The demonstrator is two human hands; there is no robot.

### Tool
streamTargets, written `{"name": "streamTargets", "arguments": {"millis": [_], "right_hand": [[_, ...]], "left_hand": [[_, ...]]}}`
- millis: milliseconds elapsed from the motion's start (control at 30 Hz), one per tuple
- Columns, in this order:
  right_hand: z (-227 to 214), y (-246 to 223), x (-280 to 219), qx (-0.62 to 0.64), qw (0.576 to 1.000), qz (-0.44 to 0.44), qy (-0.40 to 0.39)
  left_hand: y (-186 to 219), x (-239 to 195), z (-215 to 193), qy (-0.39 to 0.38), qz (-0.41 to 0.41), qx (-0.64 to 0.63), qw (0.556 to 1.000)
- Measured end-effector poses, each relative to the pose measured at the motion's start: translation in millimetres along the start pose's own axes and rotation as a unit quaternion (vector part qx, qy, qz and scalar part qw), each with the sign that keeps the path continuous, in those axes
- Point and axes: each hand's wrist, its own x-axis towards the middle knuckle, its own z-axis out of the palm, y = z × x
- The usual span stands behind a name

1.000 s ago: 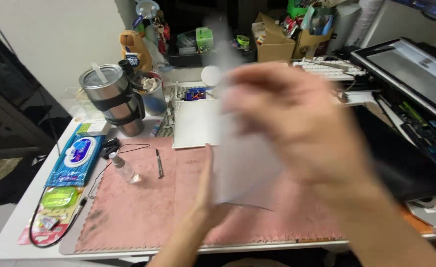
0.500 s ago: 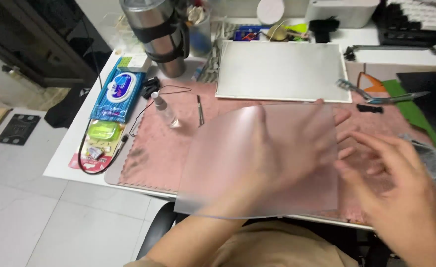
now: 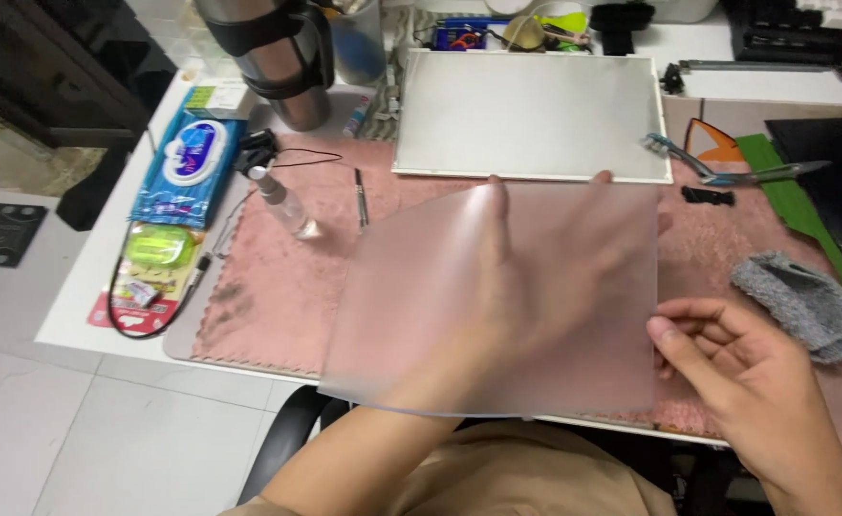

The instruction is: The person cleans a rectangular translucent acrylic sheet using a spray bottle, a toothbrush, and a cloth. They scrub the surface with the toothbrush, wipe it with the cloth, and inspect the sheet by holding it up to the light. Finally, they place the cleaned sheet into a white frame.

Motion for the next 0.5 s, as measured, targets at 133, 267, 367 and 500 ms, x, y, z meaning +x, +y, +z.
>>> {"name": "streamTargets", "arguments": {"millis": [133, 267, 367, 500], "right_hand": [[-18.6, -13.0, -7.3, -0.032, 0.998, -0.054, 0.032], [-56.8, 18.3, 11.8, -0.045, 0.995, -0.063, 0.066], [-87.3, 55.6, 36.3, -0.022, 0.993, -0.081, 0.079], [-84.9, 56.2, 51.5, -0.011, 0.995, -0.064, 0.071]], "left_hand": [[18.1, -13.0, -7.7, 0.354, 0.155, 0.831, 0.399], [32.5, 39.0, -32.1, 0.608, 0.119, 0.631, 0.467], [105.1, -100.7, 80.8, 0.599, 0.072, 0.27, 0.751], [119.0, -133.9, 51.8, 0.509, 0.109, 0.317, 0.793]]}}
